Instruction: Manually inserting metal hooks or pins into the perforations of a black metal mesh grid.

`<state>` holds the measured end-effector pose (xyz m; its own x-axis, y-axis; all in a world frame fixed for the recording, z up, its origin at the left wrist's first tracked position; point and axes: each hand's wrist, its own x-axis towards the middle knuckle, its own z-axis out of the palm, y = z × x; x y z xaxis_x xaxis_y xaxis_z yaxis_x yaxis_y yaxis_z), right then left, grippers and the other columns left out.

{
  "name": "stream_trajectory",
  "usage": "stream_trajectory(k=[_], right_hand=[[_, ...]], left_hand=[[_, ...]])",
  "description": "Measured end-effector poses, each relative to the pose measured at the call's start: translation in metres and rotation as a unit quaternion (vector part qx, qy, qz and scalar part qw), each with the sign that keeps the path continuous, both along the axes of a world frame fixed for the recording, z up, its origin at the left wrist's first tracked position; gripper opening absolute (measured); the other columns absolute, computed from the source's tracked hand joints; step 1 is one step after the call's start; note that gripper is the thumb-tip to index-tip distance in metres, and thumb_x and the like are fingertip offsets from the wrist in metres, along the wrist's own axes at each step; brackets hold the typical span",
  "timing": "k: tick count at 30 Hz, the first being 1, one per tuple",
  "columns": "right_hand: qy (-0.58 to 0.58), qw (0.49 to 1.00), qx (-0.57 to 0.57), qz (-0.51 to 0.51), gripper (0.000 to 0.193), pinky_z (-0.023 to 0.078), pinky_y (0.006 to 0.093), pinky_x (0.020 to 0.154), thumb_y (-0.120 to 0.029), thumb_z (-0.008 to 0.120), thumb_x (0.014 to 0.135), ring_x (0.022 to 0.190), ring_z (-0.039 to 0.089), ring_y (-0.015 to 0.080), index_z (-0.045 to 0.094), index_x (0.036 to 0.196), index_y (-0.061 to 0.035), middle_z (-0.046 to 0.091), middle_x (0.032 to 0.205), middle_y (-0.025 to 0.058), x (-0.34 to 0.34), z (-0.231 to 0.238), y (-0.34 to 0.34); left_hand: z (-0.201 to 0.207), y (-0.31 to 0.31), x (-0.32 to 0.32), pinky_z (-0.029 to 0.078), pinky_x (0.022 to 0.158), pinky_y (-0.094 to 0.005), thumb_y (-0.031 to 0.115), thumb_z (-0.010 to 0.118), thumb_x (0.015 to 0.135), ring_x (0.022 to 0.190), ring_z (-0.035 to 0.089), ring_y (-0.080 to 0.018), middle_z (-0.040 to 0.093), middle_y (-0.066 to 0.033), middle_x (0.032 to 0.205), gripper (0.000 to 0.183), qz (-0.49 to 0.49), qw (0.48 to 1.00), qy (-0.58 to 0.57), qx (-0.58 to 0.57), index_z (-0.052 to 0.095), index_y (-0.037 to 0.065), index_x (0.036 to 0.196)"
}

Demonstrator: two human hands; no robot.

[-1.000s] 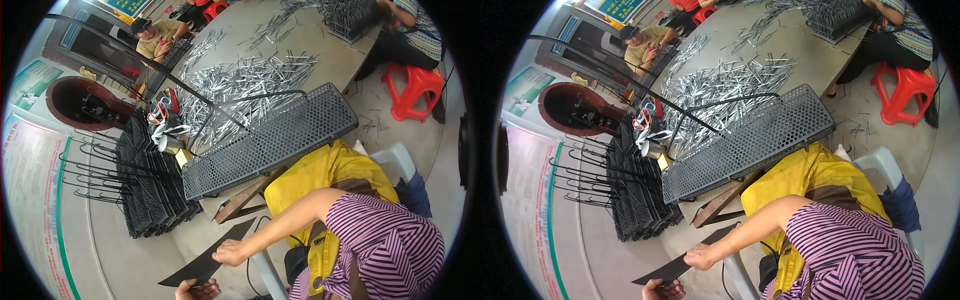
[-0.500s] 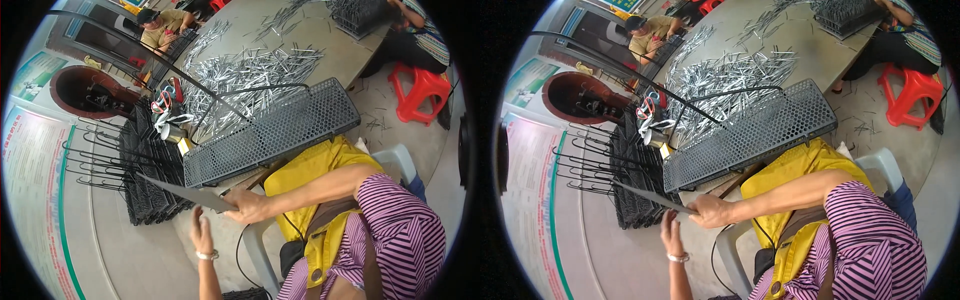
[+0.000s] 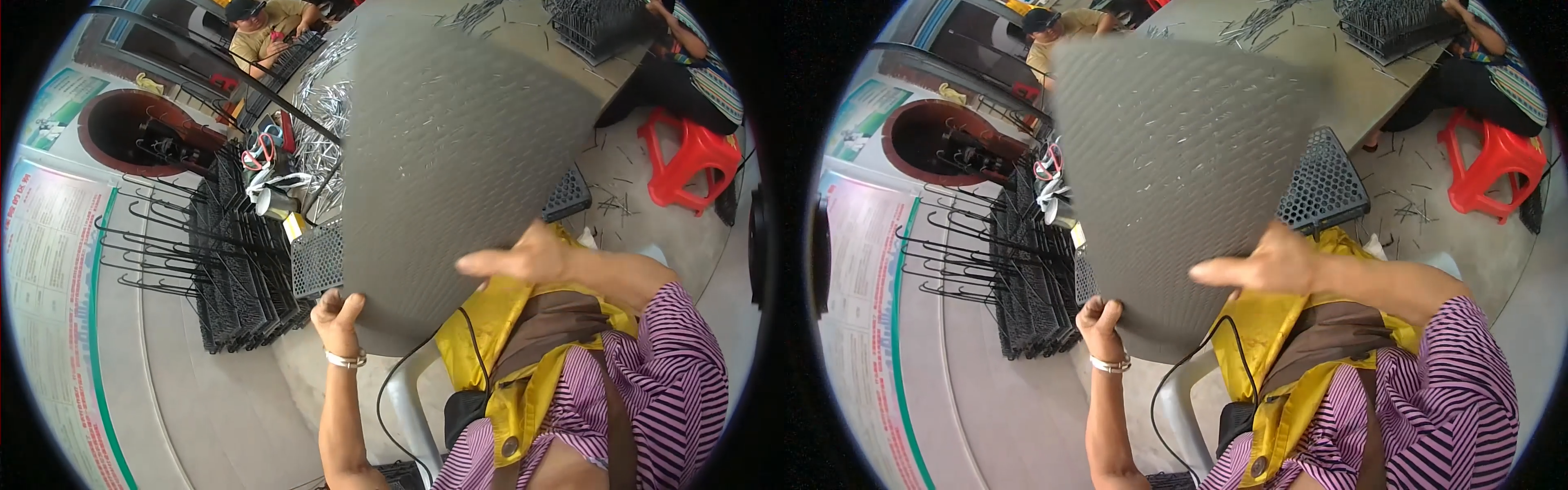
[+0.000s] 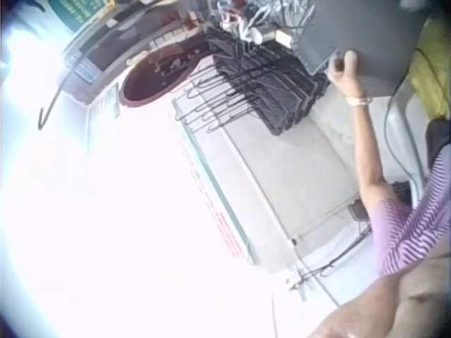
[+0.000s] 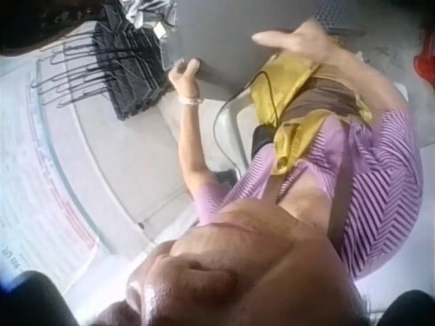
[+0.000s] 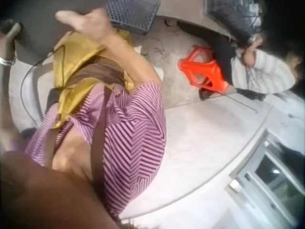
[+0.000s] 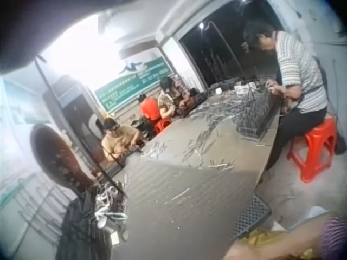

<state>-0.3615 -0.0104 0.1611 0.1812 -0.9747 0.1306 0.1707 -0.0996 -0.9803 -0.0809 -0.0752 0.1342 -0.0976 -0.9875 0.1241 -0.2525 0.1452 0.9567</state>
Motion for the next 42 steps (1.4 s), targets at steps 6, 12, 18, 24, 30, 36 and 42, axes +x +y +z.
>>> stream_trajectory(k=[6, 12, 18, 24, 30, 36, 42], right_hand=[[-0.077, 0.969, 0.136, -0.194, 0.035, 0.047, 0.0283, 0.064, -0.005, 0.062, 0.073, 0.078, 0.057, 0.0157, 0.051, 0.106, -0.0017, 0.057, 0.096, 0.0076, -0.068, -0.038, 0.026], [-0.492, 0.823, 0.207, -0.196, 0.043, 0.03, 0.0458, 0.098, -0.009, 0.053, 0.079, 0.113, 0.042, 0.028, 0.041, 0.12, -0.0034, 0.047, 0.121, 0.0108, -0.088, -0.082, 0.067], [-0.543, 0.775, 0.222, -0.233, 0.047, 0.025, 0.0452, 0.102, -0.007, 0.052, 0.078, 0.117, 0.039, 0.0275, 0.039, 0.123, -0.0023, 0.044, 0.124, 0.0107, -0.098, -0.114, 0.108], [-0.55, 0.776, 0.234, -0.202, 0.054, 0.025, 0.047, 0.102, -0.008, 0.056, 0.074, 0.118, 0.037, 0.0301, 0.037, 0.124, -0.0017, 0.042, 0.125, 0.0125, -0.073, -0.113, 0.109], [-0.489, 0.81, 0.256, -0.196, 0.054, 0.028, 0.049, 0.099, -0.012, 0.054, 0.08, 0.119, 0.036, 0.0285, 0.032, 0.128, -0.0039, 0.038, 0.129, 0.0106, -0.055, -0.109, 0.097], [-0.433, 0.832, 0.193, -0.288, 0.048, 0.033, 0.0463, 0.096, -0.018, 0.051, 0.085, 0.117, 0.04, 0.0261, 0.034, 0.127, -0.0042, 0.041, 0.127, 0.0089, -0.069, -0.112, 0.104], [-0.432, 0.831, 0.21, -0.282, 0.042, 0.034, 0.0421, 0.096, -0.019, 0.048, 0.088, 0.114, 0.042, 0.0237, 0.037, 0.125, -0.0021, 0.044, 0.124, 0.0087, -0.093, -0.111, 0.111]], left_hand=[[0.035, -0.004, -0.091, 0.027, 0.039, -0.0222, 0.016, 0.075, 0.065, 0.045, 0.036, -0.0041, 0.045, 0.0039, 0.05, 0.03, -0.015, 0.995, -0.087, 0.038, 0.051, 0.002, 0.053], [0.006, -0.012, -0.17, 0.036, 0.042, -0.0295, 0.033, 0.075, 0.063, 0.042, 0.043, -0.0114, 0.049, -0.0055, 0.047, 0.04, -0.149, 0.95, -0.273, 0.016, 0.056, -0.001, 0.055], [-0.029, -0.017, -0.222, 0.043, 0.049, -0.0326, 0.041, 0.074, 0.059, 0.045, 0.054, -0.0205, 0.055, -0.0137, 0.05, 0.045, -0.23, 0.916, -0.318, 0.082, 0.06, -0.002, 0.058], [-0.034, -0.02, -0.23, 0.043, 0.049, -0.0328, 0.038, 0.075, 0.06, 0.045, 0.053, -0.0198, 0.055, -0.0146, 0.051, 0.045, -0.258, 0.917, -0.284, 0.114, 0.059, -0.004, 0.058], [-0.039, -0.019, -0.23, 0.039, 0.043, -0.0312, 0.036, 0.076, 0.059, 0.041, 0.046, -0.0123, 0.05, -0.0094, 0.046, 0.045, -0.222, 0.929, -0.274, 0.111, 0.059, -0.005, 0.059], [-0.034, 0.001, -0.237, 0.039, 0.042, -0.0292, 0.034, 0.07, 0.07, 0.041, 0.048, -0.0128, 0.05, -0.0103, 0.046, 0.041, -0.271, 0.915, -0.298, 0.034, 0.059, -0.004, 0.061], [-0.024, -0.021, -0.223, 0.043, 0.05, -0.0408, 0.024, 0.063, 0.073, 0.058, 0.053, -0.0313, 0.053, -0.0157, 0.066, 0.022, -0.282, 0.836, -0.295, -0.367, 0.054, 0.003, 0.071]])
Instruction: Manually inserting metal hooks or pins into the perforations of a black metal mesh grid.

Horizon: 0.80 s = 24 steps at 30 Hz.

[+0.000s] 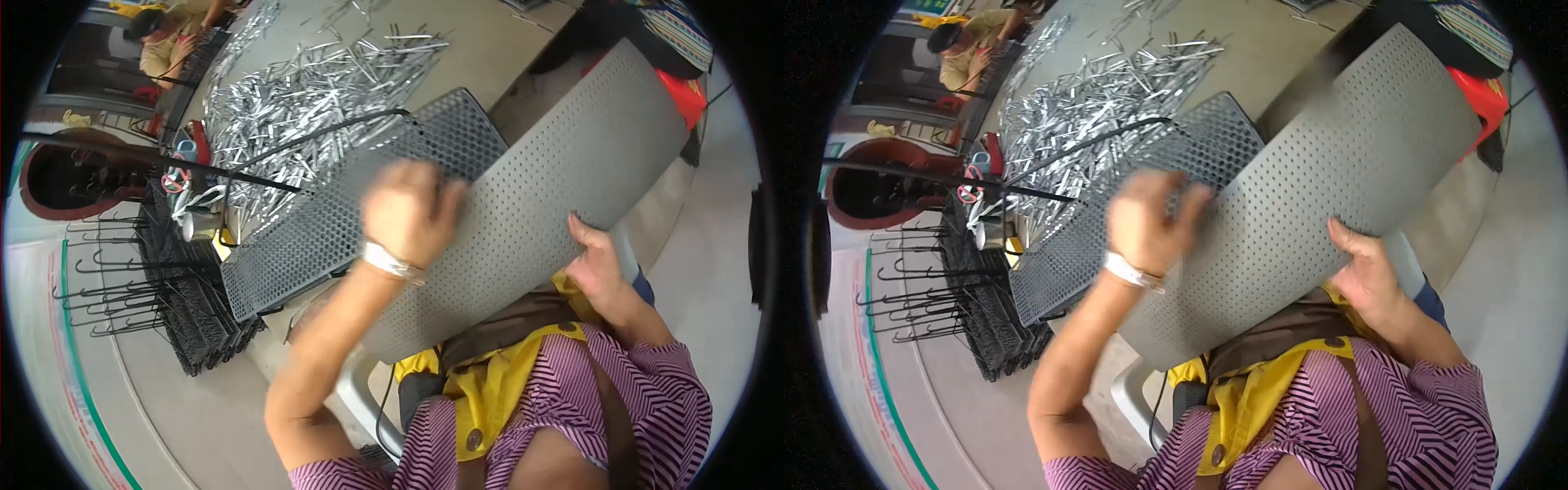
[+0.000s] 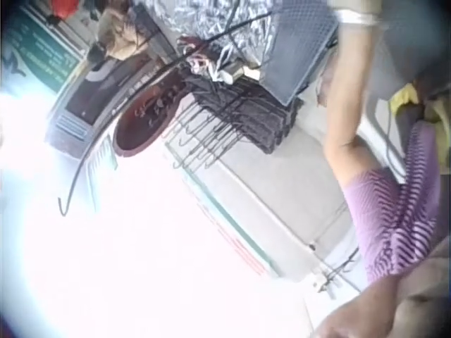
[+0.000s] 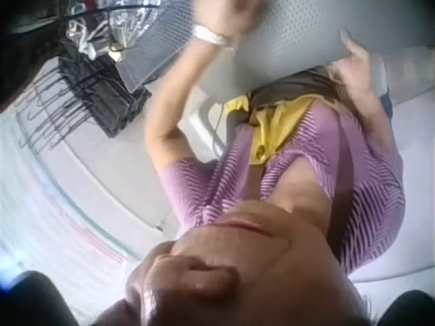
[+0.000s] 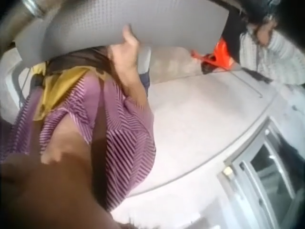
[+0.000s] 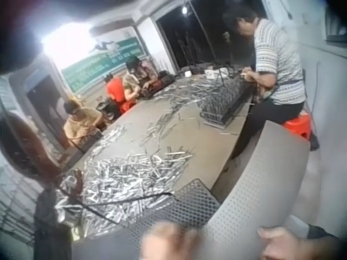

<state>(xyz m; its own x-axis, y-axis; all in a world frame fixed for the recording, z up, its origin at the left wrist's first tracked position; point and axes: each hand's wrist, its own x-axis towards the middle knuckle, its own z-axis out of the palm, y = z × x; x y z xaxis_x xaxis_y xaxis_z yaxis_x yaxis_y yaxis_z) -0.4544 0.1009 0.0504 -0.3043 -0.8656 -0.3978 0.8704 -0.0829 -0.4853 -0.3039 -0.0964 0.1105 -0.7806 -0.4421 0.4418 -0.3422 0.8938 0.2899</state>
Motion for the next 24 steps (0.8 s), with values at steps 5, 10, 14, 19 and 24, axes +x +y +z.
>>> stream_trajectory(k=[5, 10, 14, 19, 24], right_hand=[[0.166, 0.986, 0.027, 0.008, 0.039, 0.032, 0.0387, 0.098, -0.017, 0.044, 0.09, 0.114, 0.041, 0.0207, 0.038, 0.123, 0.0029, 0.042, 0.124, 0.0107, -0.037, 0.003, 0.03], [0.054, 0.99, 0.078, -0.103, 0.038, 0.031, 0.0367, 0.099, -0.016, 0.048, 0.087, 0.113, 0.042, 0.0196, 0.04, 0.119, 0.0038, 0.044, 0.122, 0.0101, -0.053, 0.007, 0.055], [0.02, 0.979, 0.095, -0.178, 0.042, 0.033, 0.0396, 0.097, -0.017, 0.057, 0.081, 0.11, 0.046, 0.0228, 0.045, 0.116, 0.0017, 0.05, 0.115, 0.0094, -0.071, 0.009, 0.057], [-0.016, 0.961, 0.056, -0.271, 0.038, 0.036, 0.0404, 0.094, -0.012, 0.054, 0.08, 0.105, 0.049, 0.0253, 0.045, 0.115, 0.0005, 0.05, 0.114, 0.0112, -0.096, -0.004, 0.077], [-0.018, 0.931, 0.048, -0.362, 0.035, 0.04, 0.0424, 0.09, -0.013, 0.052, 0.082, 0.102, 0.051, 0.0267, 0.047, 0.113, 0.0016, 0.052, 0.112, 0.0136, -0.159, -0.034, 0.114]], left_hand=[[0.049, -0.094, 0.021, 0.043, 0.08, -0.0407, 0.02, 0.061, 0.074, 0.084, 0.055, -0.0309, 0.055, -0.0166, 0.1, 0.031, 0.047, 0.938, -0.097, -0.329, 0.056, 0.002, 0.098], [0.043, -0.147, 0.079, 0.038, 0.085, -0.0414, 0.036, 0.056, 0.078, 0.074, 0.057, -0.0293, 0.06, -0.0139, 0.075, 0.034, 0.196, 0.883, -0.349, -0.244, 0.06, 0.003, 0.087], [0.042, -0.141, 0.095, 0.038, 0.057, -0.0415, 0.047, 0.059, 0.073, 0.047, 0.049, -0.0315, 0.048, -0.0142, 0.048, 0.051, 0.21, 0.924, -0.226, -0.226, 0.051, 0.003, 0.05], [0.037, -0.139, 0.084, 0.037, 0.053, -0.0386, 0.053, 0.055, 0.075, 0.043, 0.045, -0.0305, 0.044, -0.0152, 0.045, 0.06, 0.175, 0.932, -0.169, -0.268, 0.047, 0.001, 0.047], [0.049, -0.132, 0.074, 0.038, 0.048, -0.0428, 0.052, 0.051, 0.078, 0.051, 0.054, -0.0352, 0.052, -0.0199, 0.052, 0.056, 0.246, 0.906, -0.234, -0.252, 0.058, 0.001, 0.055]])
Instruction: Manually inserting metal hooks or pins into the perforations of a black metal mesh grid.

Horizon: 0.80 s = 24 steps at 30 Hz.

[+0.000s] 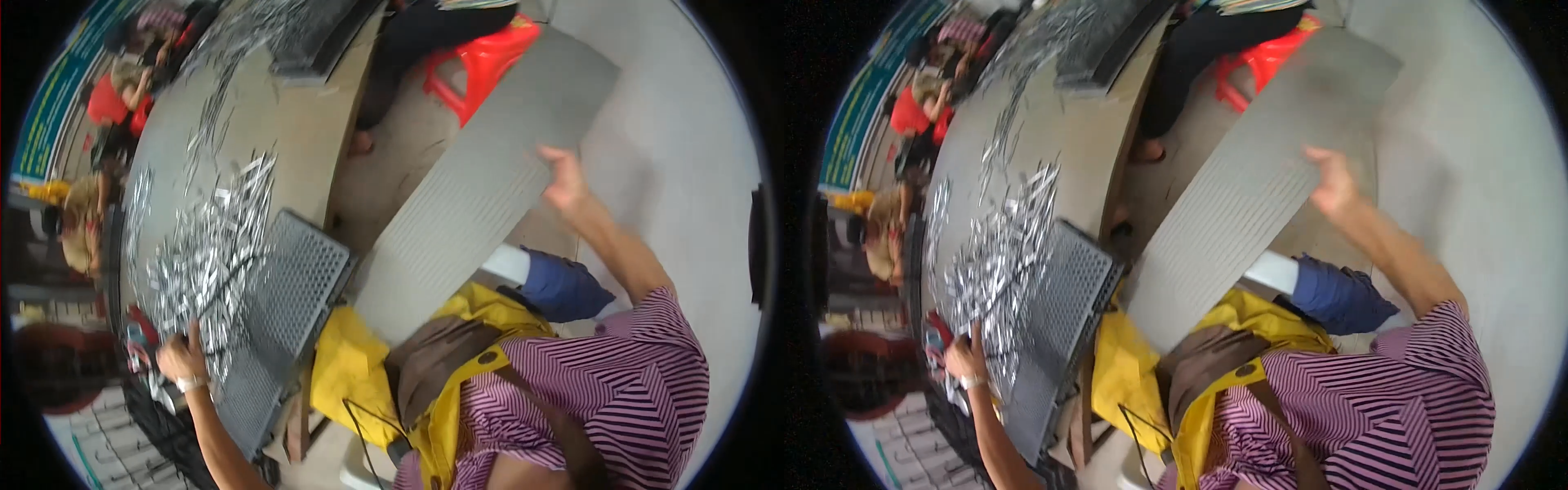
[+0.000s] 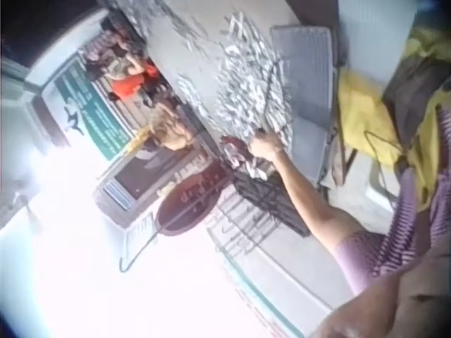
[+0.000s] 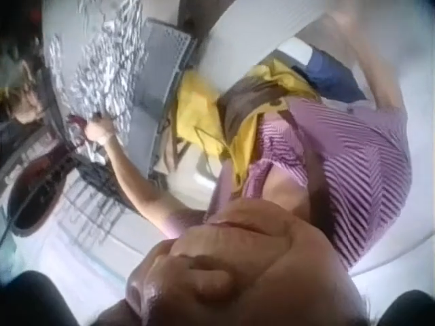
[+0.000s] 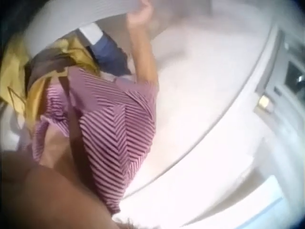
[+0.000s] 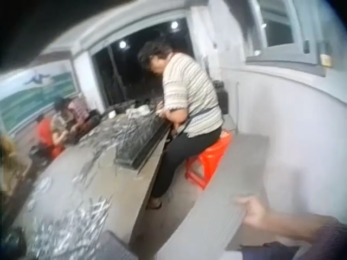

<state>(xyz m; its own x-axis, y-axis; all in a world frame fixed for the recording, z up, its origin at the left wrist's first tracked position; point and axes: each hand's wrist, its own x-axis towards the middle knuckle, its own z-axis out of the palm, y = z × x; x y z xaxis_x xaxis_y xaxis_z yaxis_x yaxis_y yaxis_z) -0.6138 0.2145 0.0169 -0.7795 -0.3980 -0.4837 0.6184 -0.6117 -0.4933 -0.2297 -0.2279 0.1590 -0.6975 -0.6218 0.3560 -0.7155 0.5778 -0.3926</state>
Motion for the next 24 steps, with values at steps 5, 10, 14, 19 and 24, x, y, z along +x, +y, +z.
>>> stream_trajectory(k=[5, 10, 14, 19, 24], right_hand=[[0.045, 0.99, 0.089, -0.097, 0.025, 0.041, 0.0428, 0.091, -0.009, 0.052, 0.084, 0.104, 0.051, 0.029, 0.052, 0.106, 0.0033, 0.054, 0.11, 0.0153, -0.043, 0.034, 0.001], [0.021, 0.981, 0.115, -0.152, 0.028, 0.038, 0.0433, 0.093, -0.008, 0.049, 0.084, 0.104, 0.05, 0.0293, 0.049, 0.109, 0.0043, 0.052, 0.113, 0.0158, -0.069, 0.024, 0.002], [-0.002, 0.982, 0.107, -0.154, 0.025, 0.037, 0.0436, 0.094, -0.009, 0.049, 0.085, 0.106, 0.049, 0.0287, 0.051, 0.107, 0.0035, 0.053, 0.112, 0.0148, -0.059, 0.017, -0.015], [-0.023, 0.989, 0.086, -0.118, 0.024, 0.037, 0.0434, 0.094, -0.009, 0.049, 0.085, 0.107, 0.049, 0.0288, 0.052, 0.107, 0.0029, 0.053, 0.112, 0.0142, -0.051, -0.016, -0.033], [-0.077, 0.991, 0.089, -0.064, 0.025, 0.039, 0.0442, 0.092, -0.007, 0.051, 0.083, 0.106, 0.05, 0.0286, 0.053, 0.106, 0.0024, 0.053, 0.113, 0.0149, -0.028, -0.032, -0.061]], left_hand=[[-0.002, -0.007, -0.006, 0.042, 0.059, -0.0423, 0.06, 0.046, 0.077, 0.055, 0.055, -0.0361, 0.053, -0.0191, 0.053, 0.062, 0.038, 0.998, 0.003, 0.041, 0.056, 0.003, 0.056], [0.003, 0.009, -0.003, 0.039, 0.048, -0.0384, 0.059, 0.05, 0.075, 0.05, 0.054, -0.0314, 0.053, -0.0153, 0.053, 0.061, -0.008, 0.998, 0.021, 0.066, 0.058, 0.001, 0.058], [0.002, 0.016, 0.002, 0.039, 0.045, -0.0353, 0.056, 0.061, 0.068, 0.043, 0.051, -0.0283, 0.052, -0.0108, 0.047, 0.057, -0.07, 0.996, 0.033, 0.05, 0.055, 0.002, 0.051], [0.004, 0.021, -0.006, 0.04, 0.045, -0.0354, 0.063, 0.058, 0.066, 0.046, 0.053, -0.03, 0.053, -0.012, 0.049, 0.063, -0.004, 0.997, 0.0, 0.079, 0.055, 0.001, 0.051], [0.004, 0.021, -0.002, 0.043, 0.048, -0.034, 0.065, 0.057, 0.065, 0.048, 0.055, -0.0296, 0.055, -0.0126, 0.051, 0.065, 0.002, 0.997, 0.005, 0.077, 0.06, 0.001, 0.055]])
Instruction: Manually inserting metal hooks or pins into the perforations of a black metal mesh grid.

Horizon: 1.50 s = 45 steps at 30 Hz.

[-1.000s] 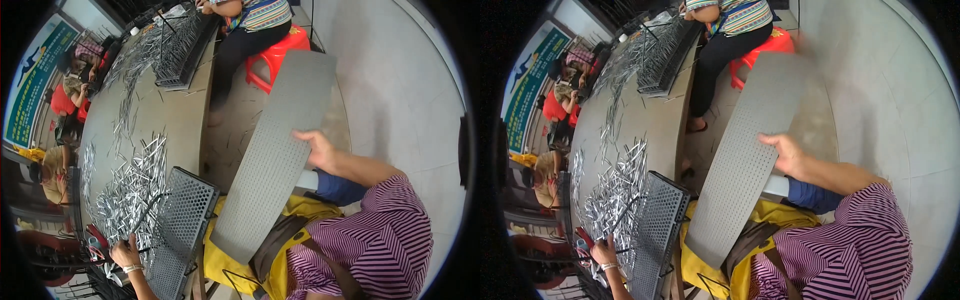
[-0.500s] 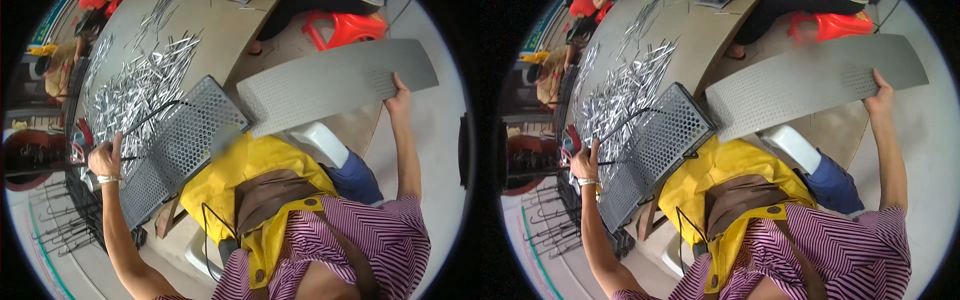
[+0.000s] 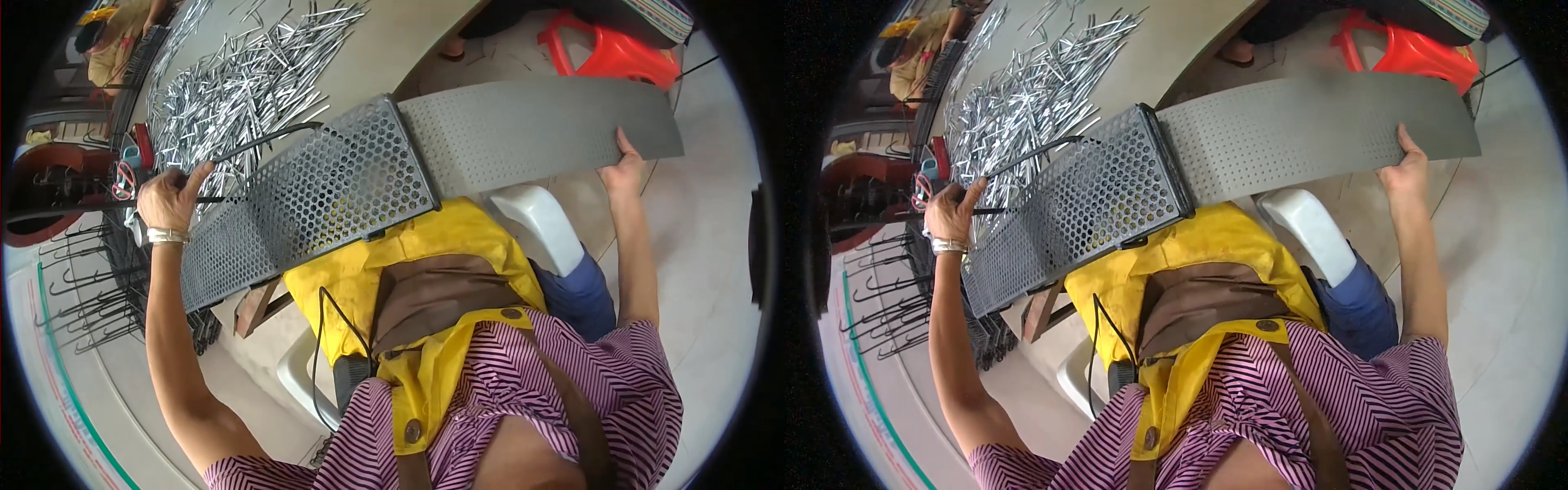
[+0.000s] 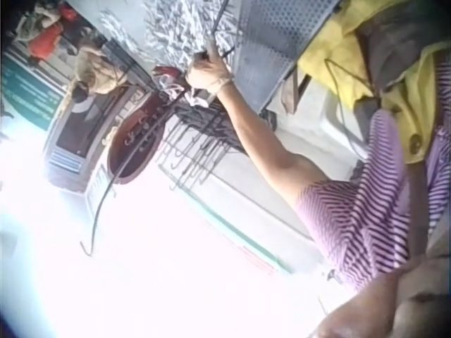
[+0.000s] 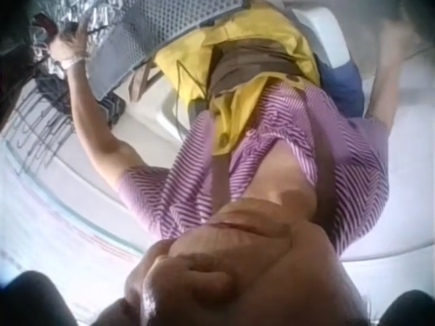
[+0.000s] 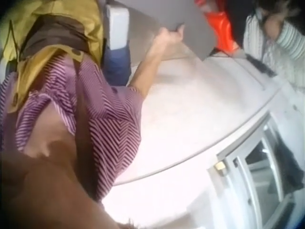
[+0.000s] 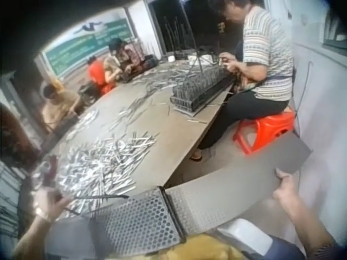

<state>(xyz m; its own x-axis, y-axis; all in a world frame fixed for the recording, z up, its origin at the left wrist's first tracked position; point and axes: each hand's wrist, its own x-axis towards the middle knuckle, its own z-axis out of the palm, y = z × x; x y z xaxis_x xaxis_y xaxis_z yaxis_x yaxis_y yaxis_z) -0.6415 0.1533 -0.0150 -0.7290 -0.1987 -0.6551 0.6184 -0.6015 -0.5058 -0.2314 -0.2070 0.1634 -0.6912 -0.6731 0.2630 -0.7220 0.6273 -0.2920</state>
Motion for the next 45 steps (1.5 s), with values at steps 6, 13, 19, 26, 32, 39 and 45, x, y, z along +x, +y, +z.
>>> stream_trajectory(k=[6, 13, 19, 26, 32, 39, 45], right_hand=[[-0.011, 0.998, -0.035, 0.048, 0.023, 0.039, 0.0434, 0.092, -0.006, 0.052, 0.082, 0.102, 0.052, 0.0291, 0.053, 0.103, 0.0023, 0.055, 0.11, 0.0144, 0.006, -0.022, -0.015], [-0.058, 0.993, -0.024, 0.102, 0.024, 0.037, 0.0419, 0.094, -0.009, 0.052, 0.083, 0.105, 0.051, 0.0263, 0.054, 0.105, 0.0006, 0.055, 0.11, 0.0124, 0.048, -0.009, -0.063], [-0.149, 0.953, -0.105, 0.24, 0.032, 0.035, 0.039, 0.096, -0.011, 0.053, 0.084, 0.108, 0.048, 0.0256, 0.048, 0.113, -0.0002, 0.051, 0.116, 0.0112, 0.067, -0.02, -0.082], [-0.111, 0.9, -0.145, 0.397, 0.034, 0.036, 0.0405, 0.095, -0.014, 0.053, 0.085, 0.107, 0.048, 0.0294, 0.043, 0.115, -0.0017, 0.05, 0.116, 0.0143, 0.073, -0.023, -0.105], [-0.127, 0.863, -0.172, 0.458, 0.036, 0.038, 0.0417, 0.092, -0.015, 0.053, 0.085, 0.106, 0.049, 0.031, 0.042, 0.116, -0.0005, 0.05, 0.117, 0.017, 0.074, -0.038, -0.129], [-0.129, 0.846, -0.195, 0.479, 0.035, 0.037, 0.042, 0.093, -0.019, 0.052, 0.086, 0.105, 0.049, 0.0318, 0.045, 0.114, 0.0004, 0.051, 0.116, 0.0176, 0.08, -0.037, -0.139], [-0.063, 0.857, -0.163, 0.484, 0.033, 0.036, 0.0445, 0.095, -0.018, 0.052, 0.086, 0.108, 0.048, 0.0309, 0.046, 0.114, -0.0013, 0.051, 0.116, 0.0159, 0.076, -0.036, -0.13]], left_hand=[[0.004, -0.001, -0.005, 0.043, 0.048, -0.0334, 0.066, 0.057, 0.064, 0.048, 0.056, -0.0277, 0.056, -0.0121, 0.05, 0.065, 0.024, 1.0, -0.01, 0.018, 0.062, 0.002, 0.057], [-0.001, -0.005, -0.003, 0.044, 0.051, -0.0351, 0.074, 0.048, 0.064, 0.053, 0.058, -0.0293, 0.057, -0.0148, 0.053, 0.072, 0.064, 0.997, -0.035, 0.012, 0.065, 0.004, 0.063], [-0.001, -0.004, -0.013, 0.044, 0.056, -0.0361, 0.078, 0.042, 0.063, 0.058, 0.059, -0.0291, 0.058, -0.0144, 0.055, 0.076, 0.108, 0.992, -0.06, 0.004, 0.066, 0.007, 0.069], [0.002, -0.002, -0.017, 0.046, 0.058, -0.0363, 0.079, 0.041, 0.063, 0.063, 0.061, -0.0306, 0.06, -0.0158, 0.06, 0.076, 0.142, 0.987, -0.068, 0.02, 0.067, 0.008, 0.073], [-0.002, -0.004, -0.012, 0.044, 0.05, -0.0357, 0.08, 0.039, 0.064, 0.054, 0.059, -0.0288, 0.058, -0.0137, 0.054, 0.076, 0.126, 0.991, -0.05, 0.007, 0.065, 0.008, 0.063], [0.001, -0.004, -0.012, 0.046, 0.05, -0.0356, 0.078, 0.042, 0.064, 0.056, 0.061, -0.0293, 0.059, -0.0132, 0.056, 0.077, 0.131, 0.989, -0.063, 0.028, 0.064, 0.005, 0.068], [-0.002, -0.005, -0.01, 0.044, 0.047, -0.0337, 0.078, 0.041, 0.064, 0.05, 0.059, -0.0248, 0.056, -0.0097, 0.051, 0.074, 0.104, 0.994, -0.045, 0.001, 0.064, 0.008, 0.062]])
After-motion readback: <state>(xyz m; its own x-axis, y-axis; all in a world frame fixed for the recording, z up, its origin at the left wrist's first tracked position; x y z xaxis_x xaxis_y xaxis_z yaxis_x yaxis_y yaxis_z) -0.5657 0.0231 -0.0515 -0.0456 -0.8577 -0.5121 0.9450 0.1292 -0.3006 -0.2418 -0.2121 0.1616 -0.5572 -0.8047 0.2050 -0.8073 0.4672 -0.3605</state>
